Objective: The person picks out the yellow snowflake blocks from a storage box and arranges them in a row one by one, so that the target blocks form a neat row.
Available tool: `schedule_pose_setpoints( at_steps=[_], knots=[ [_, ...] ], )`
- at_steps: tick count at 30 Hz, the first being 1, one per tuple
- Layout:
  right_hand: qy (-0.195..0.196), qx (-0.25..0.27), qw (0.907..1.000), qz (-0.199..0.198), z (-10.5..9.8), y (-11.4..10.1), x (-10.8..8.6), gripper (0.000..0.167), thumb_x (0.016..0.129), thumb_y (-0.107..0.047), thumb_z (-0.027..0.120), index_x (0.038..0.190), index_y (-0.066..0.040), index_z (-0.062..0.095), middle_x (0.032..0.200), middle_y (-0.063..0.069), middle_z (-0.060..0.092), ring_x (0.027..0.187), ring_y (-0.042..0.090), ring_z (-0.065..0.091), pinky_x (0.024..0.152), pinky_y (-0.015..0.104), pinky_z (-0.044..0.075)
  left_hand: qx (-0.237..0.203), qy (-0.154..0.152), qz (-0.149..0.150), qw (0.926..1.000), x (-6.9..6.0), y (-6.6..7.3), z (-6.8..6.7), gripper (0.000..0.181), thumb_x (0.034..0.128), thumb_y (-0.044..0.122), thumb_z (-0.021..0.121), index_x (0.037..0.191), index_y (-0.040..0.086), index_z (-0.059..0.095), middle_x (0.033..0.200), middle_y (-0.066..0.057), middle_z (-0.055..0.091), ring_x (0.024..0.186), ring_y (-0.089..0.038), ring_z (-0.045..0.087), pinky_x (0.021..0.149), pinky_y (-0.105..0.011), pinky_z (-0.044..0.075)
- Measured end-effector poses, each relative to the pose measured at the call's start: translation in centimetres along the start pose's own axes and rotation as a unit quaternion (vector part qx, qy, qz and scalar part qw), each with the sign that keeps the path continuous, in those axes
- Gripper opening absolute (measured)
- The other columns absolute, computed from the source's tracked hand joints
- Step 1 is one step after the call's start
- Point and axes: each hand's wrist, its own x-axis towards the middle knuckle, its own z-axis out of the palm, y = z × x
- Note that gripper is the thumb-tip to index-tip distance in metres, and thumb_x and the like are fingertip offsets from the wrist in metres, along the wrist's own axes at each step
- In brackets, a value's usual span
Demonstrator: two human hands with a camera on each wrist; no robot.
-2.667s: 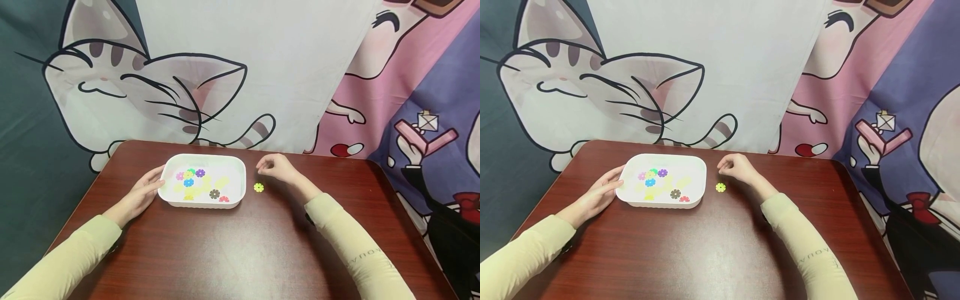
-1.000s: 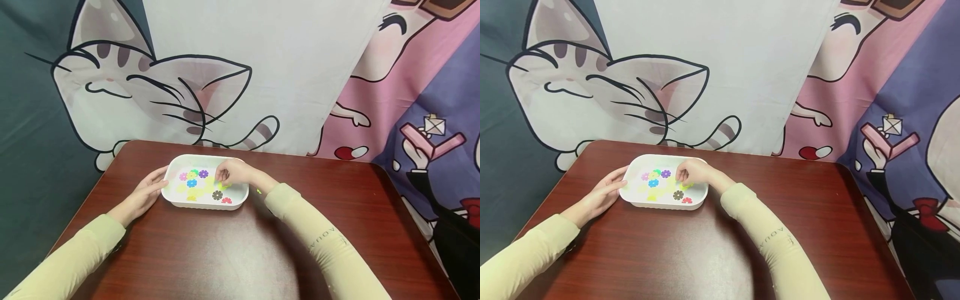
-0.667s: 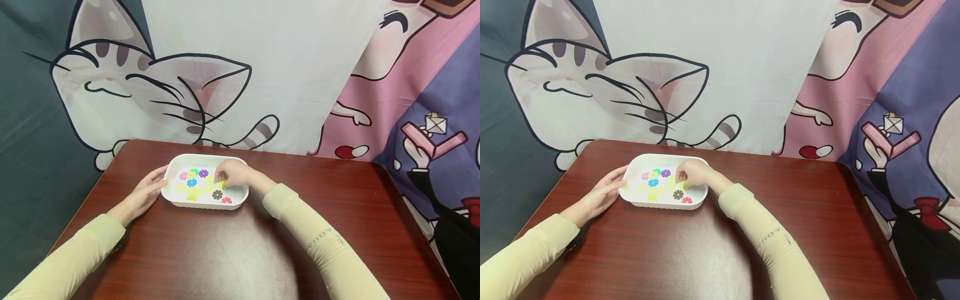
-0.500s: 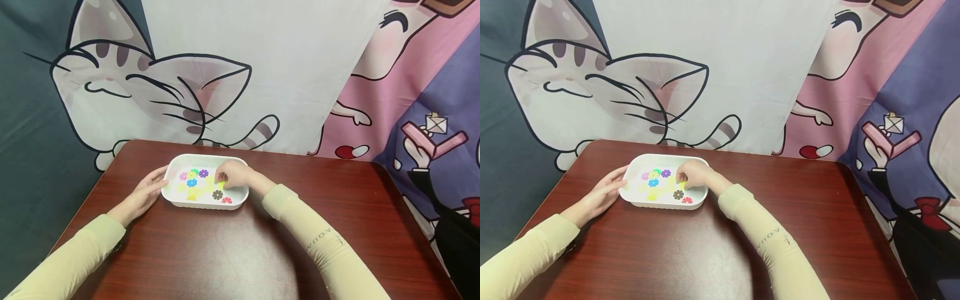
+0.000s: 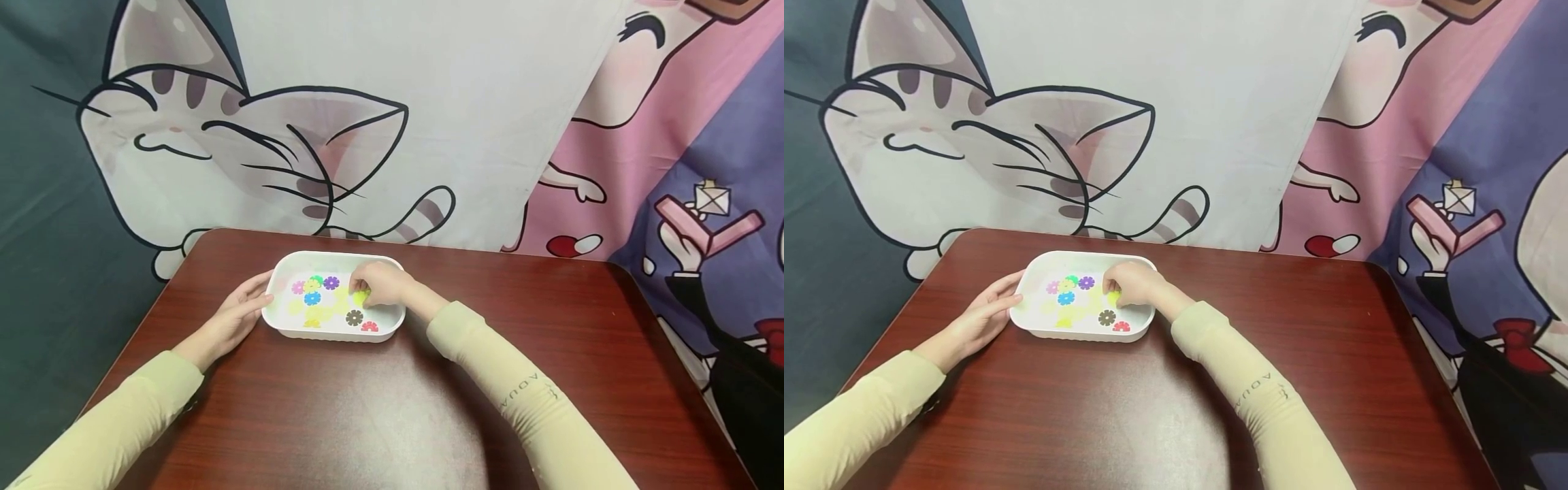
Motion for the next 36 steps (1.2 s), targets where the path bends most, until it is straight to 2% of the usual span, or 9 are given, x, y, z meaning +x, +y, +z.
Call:
schedule_pose_setpoints(
  at_steps=[6, 11, 22, 27, 36],
  knots=[
    [-0.004, -0.018, 0.9998, 0.010, -0.1, -0.3, 0.1, 0.029, 0.082, -0.009, 0.091, 0.108, -0.010, 0.078, 0.105, 0.005, 0.073, 0.101, 0.018, 0.066, 0.096, 0.030, 0.054, -0.001, -0.001, 0.000, 1.0000, 0.1, 0.0, -0.1, 0.070, 0.1100, 0.014, 0.056, 0.169, 0.006, 0.019, 0.176, -0.024, 0.011, 0.126, 0.011, 0.052, 0.103, -0.008, 0.048],
    [-0.005, -0.012, 0.9998, 0.012, -0.2, -0.4, 0.1, 0.026, 0.082, -0.009, 0.091, 0.105, -0.011, 0.078, 0.102, 0.004, 0.075, 0.098, 0.017, 0.067, 0.094, 0.029, 0.055, 0.001, -0.001, 0.000, 1.0000, 0.1, 0.0, -0.1, 0.070, 0.1103, 0.014, 0.056, 0.169, 0.006, 0.019, 0.176, -0.024, 0.011, 0.126, 0.011, 0.052, 0.103, -0.009, 0.048],
    [0.006, 0.073, 0.9973, 0.005, -0.3, 0.1, 0.0, 0.008, 0.088, -0.007, 0.084, 0.091, -0.013, 0.079, 0.090, 0.000, 0.077, 0.084, 0.008, 0.066, 0.080, 0.018, 0.053, -0.009, 0.002, -0.001, 1.0000, -0.3, 0.1, 0.1, 0.068, 0.1102, 0.014, 0.056, 0.168, 0.006, 0.021, 0.175, -0.023, 0.012, 0.126, 0.010, 0.053, 0.103, -0.009, 0.048],
    [0.016, 0.111, 0.9937, 0.006, -0.6, 0.1, -0.1, 0.006, 0.091, -0.007, 0.082, 0.089, -0.011, 0.079, 0.089, 0.001, 0.076, 0.082, 0.006, 0.064, 0.077, 0.016, 0.051, -0.011, 0.004, 0.002, 0.9999, -0.3, 0.1, 0.2, 0.067, 0.1101, 0.013, 0.055, 0.168, 0.006, 0.022, 0.175, -0.022, 0.014, 0.126, 0.010, 0.053, 0.103, -0.010, 0.048],
    [0.056, 0.165, 0.9845, 0.018, -1.8, 0.7, -0.7, 0.003, 0.091, -0.008, 0.082, 0.092, -0.009, 0.079, 0.087, 0.002, 0.077, 0.082, 0.009, 0.067, 0.080, 0.018, 0.054, -0.006, 0.004, 0.000, 1.0000, -0.1, 0.0, 0.0, 0.067, 0.1101, 0.014, 0.056, 0.168, 0.007, 0.023, 0.175, -0.022, 0.014, 0.127, 0.009, 0.053, 0.103, -0.010, 0.048]
  ],
)
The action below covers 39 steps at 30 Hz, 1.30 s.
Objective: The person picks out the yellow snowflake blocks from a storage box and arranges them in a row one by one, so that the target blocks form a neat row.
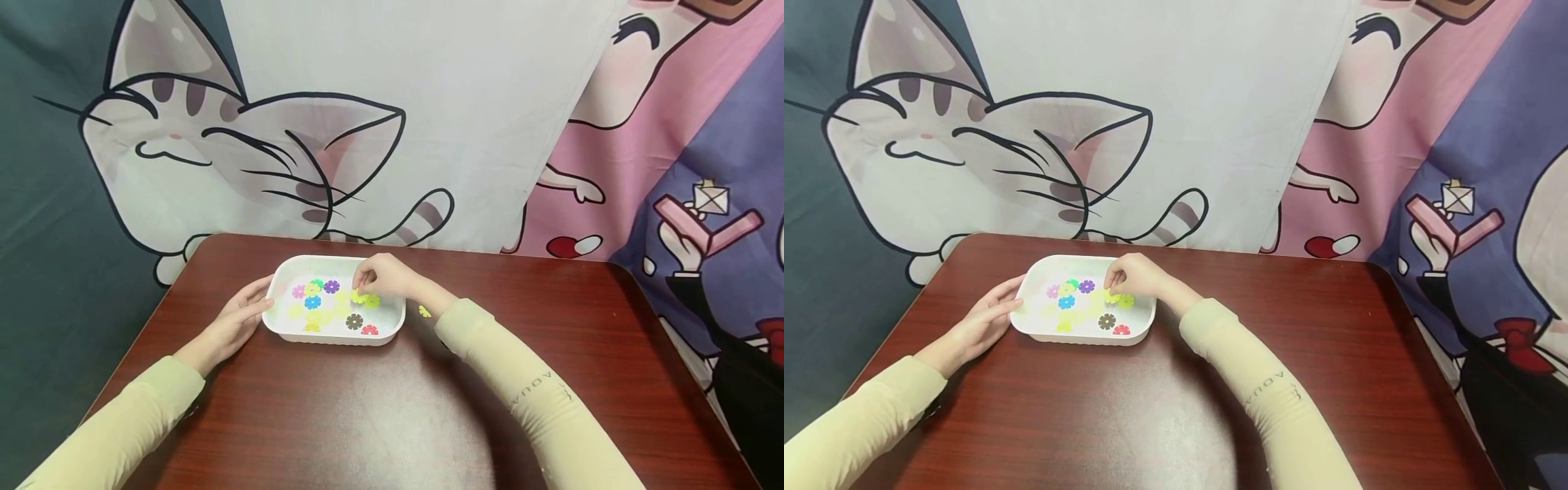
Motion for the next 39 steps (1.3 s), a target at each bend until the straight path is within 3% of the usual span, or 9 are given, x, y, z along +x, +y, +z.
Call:
schedule_pose_setpoints(
  at_steps=[13, 24, 39],
  knots=[
    [0.058, 0.045, 0.9972, 0.014, -3.5, 2.0, -3.1, 0.006, 0.093, -0.008, 0.081, 0.098, -0.006, 0.080, 0.095, 0.007, 0.079, 0.089, 0.016, 0.072, 0.087, 0.027, 0.059, -0.003, 0.001, 0.001, 1.0000, 0.1, -0.1, -0.1, 0.068, 0.1101, 0.014, 0.057, 0.168, 0.007, 0.022, 0.175, -0.020, 0.015, 0.126, 0.009, 0.053, 0.102, -0.010, 0.048],
    [0.095, 0.093, 0.9899, 0.049, -5.8, 4.4, -7.5, 0.007, 0.092, -0.008, 0.081, 0.099, -0.006, 0.081, 0.092, 0.007, 0.080, 0.086, 0.012, 0.072, 0.082, 0.028, 0.059, -0.012, -0.003, 0.003, 0.9999, 0.0, -0.2, -0.1, 0.065, 0.1101, 0.013, 0.056, 0.167, 0.007, 0.024, 0.172, -0.017, 0.021, 0.126, 0.010, 0.054, 0.103, -0.010, 0.048],
    [0.100, 0.104, 0.9843, 0.101, -5.4, 9.0, -11.4, 0.010, 0.090, -0.003, 0.080, 0.099, 0.002, 0.080, 0.088, 0.012, 0.080, 0.078, 0.002, 0.065, 0.074, 0.018, 0.052, -0.006, 0.002, -0.003, 1.0000, 0.1, 0.0, 0.0, 0.069, 0.1100, 0.014, 0.057, 0.168, 0.006, 0.021, 0.174, -0.020, 0.017, 0.125, 0.009, 0.053, 0.102, -0.010, 0.049]
  ],
)
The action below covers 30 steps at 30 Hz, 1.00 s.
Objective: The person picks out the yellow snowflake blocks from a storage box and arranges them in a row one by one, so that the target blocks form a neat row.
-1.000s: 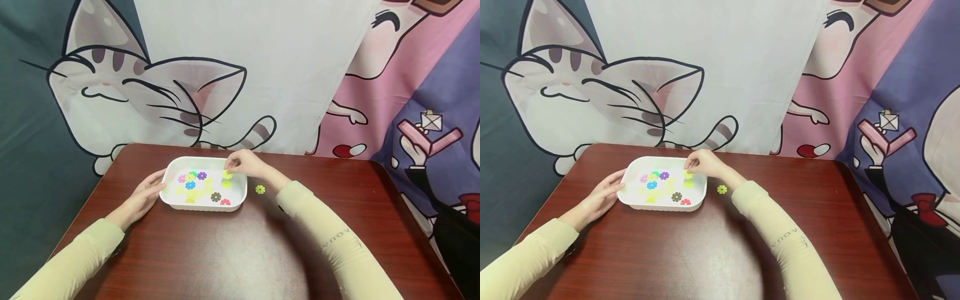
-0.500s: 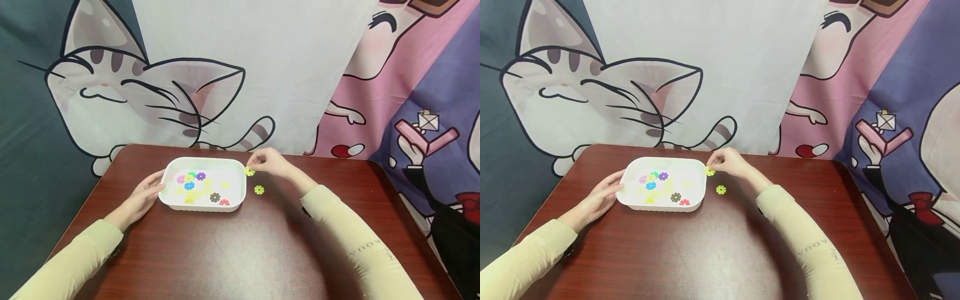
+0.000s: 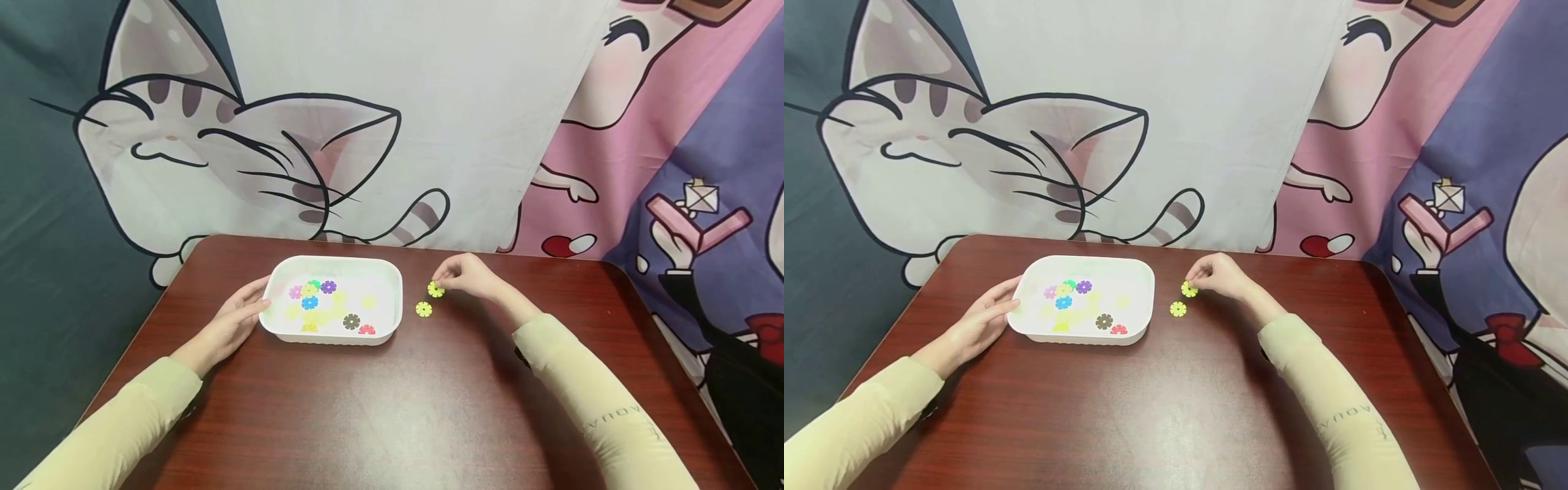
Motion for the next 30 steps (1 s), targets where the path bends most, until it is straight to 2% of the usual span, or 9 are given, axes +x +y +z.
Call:
schedule_pose_setpoints(
  at_steps=[7, 13, 24, 30],
  knots=[
    [-0.022, 0.003, 0.9996, 0.018, 0.1, 1.4, -0.6, 0.008, 0.091, -0.002, 0.079, 0.098, 0.003, 0.079, 0.086, 0.009, 0.080, 0.078, 0.000, 0.066, 0.073, 0.018, 0.053, 0.003, -0.003, 0.005, 1.0000, 0.0, 0.0, -0.1, 0.068, 0.1102, 0.013, 0.056, 0.168, 0.005, 0.022, 0.173, -0.021, 0.018, 0.126, 0.009, 0.054, 0.102, -0.010, 0.049],
    [-0.043, 0.006, 0.9990, 0.010, 0.6, 2.2, -0.9, 0.008, 0.090, 0.003, 0.077, 0.097, 0.006, 0.079, 0.089, 0.017, 0.080, 0.078, 0.003, 0.067, 0.072, 0.017, 0.054, 0.007, -0.005, 0.003, 1.0000, 0.1, 0.0, -0.1, 0.069, 0.1103, 0.014, 0.056, 0.169, 0.005, 0.020, 0.174, -0.022, 0.015, 0.126, 0.008, 0.053, 0.102, -0.009, 0.048],
    [-0.032, -0.047, 0.9983, -0.007, 1.5, 2.8, -1.2, 0.005, 0.087, 0.002, 0.078, 0.091, 0.001, 0.080, 0.083, 0.011, 0.079, 0.078, 0.007, 0.068, 0.075, 0.019, 0.055, 0.005, -0.001, 0.000, 1.0000, 0.0, 0.0, 0.0, 0.068, 0.1100, 0.013, 0.056, 0.168, 0.006, 0.021, 0.173, -0.021, 0.018, 0.125, 0.009, 0.054, 0.102, -0.010, 0.048],
    [-0.028, -0.054, 0.9981, -0.014, 1.7, 2.7, -1.3, 0.004, 0.086, 0.002, 0.078, 0.090, 0.002, 0.079, 0.081, 0.010, 0.078, 0.075, 0.007, 0.066, 0.073, 0.019, 0.055, 0.006, 0.000, 0.000, 1.0000, 0.0, 0.0, 0.0, 0.069, 0.1099, 0.014, 0.057, 0.168, 0.005, 0.021, 0.174, -0.023, 0.015, 0.124, 0.009, 0.054, 0.102, -0.009, 0.048]
  ],
)
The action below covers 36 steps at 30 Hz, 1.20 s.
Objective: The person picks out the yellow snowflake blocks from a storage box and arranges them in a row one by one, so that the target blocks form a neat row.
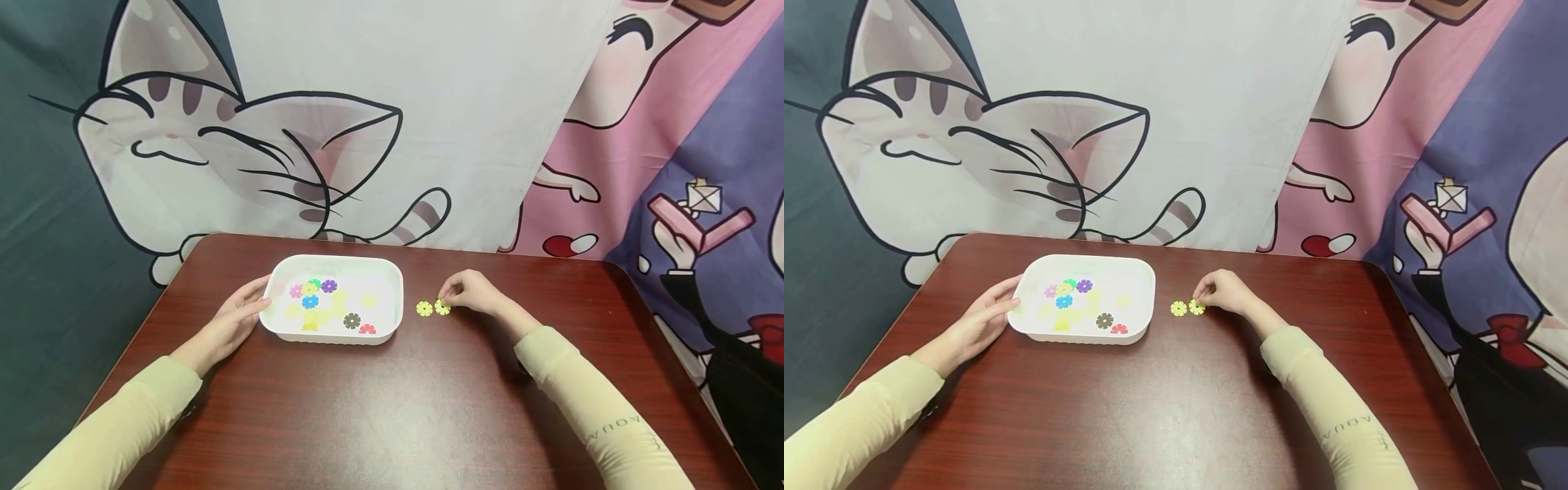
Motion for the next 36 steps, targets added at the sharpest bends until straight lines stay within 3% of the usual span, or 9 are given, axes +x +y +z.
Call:
schedule_pose_setpoints(
  at_steps=[9, 36],
  knots=[
    [0.006, -0.011, 0.9999, 0.001, 0.38, -0.08, -0.19, 0.004, 0.085, 0.000, 0.078, 0.089, 0.000, 0.079, 0.079, 0.007, 0.076, 0.074, 0.006, 0.065, 0.073, 0.019, 0.054, -0.012, 0.001, 0.002, 0.9999, 0.03, -0.09, -0.07, 0.067, 0.1099, 0.012, 0.056, 0.168, 0.005, 0.022, 0.171, -0.019, 0.021, 0.125, 0.009, 0.055, 0.103, -0.010, 0.048],
    [0.012, -0.006, 0.9999, 0.004, 0.54, -0.23, -0.47, 0.004, 0.085, -0.002, 0.081, 0.089, -0.002, 0.080, 0.079, 0.007, 0.076, 0.074, 0.005, 0.064, 0.073, 0.020, 0.054, -0.007, 0.003, -0.002, 1.0000, -0.04, 0.07, 0.10, 0.068, 0.1100, 0.013, 0.056, 0.168, 0.005, 0.022, 0.173, -0.021, 0.018, 0.123, 0.009, 0.055, 0.101, -0.010, 0.049]
  ],
)
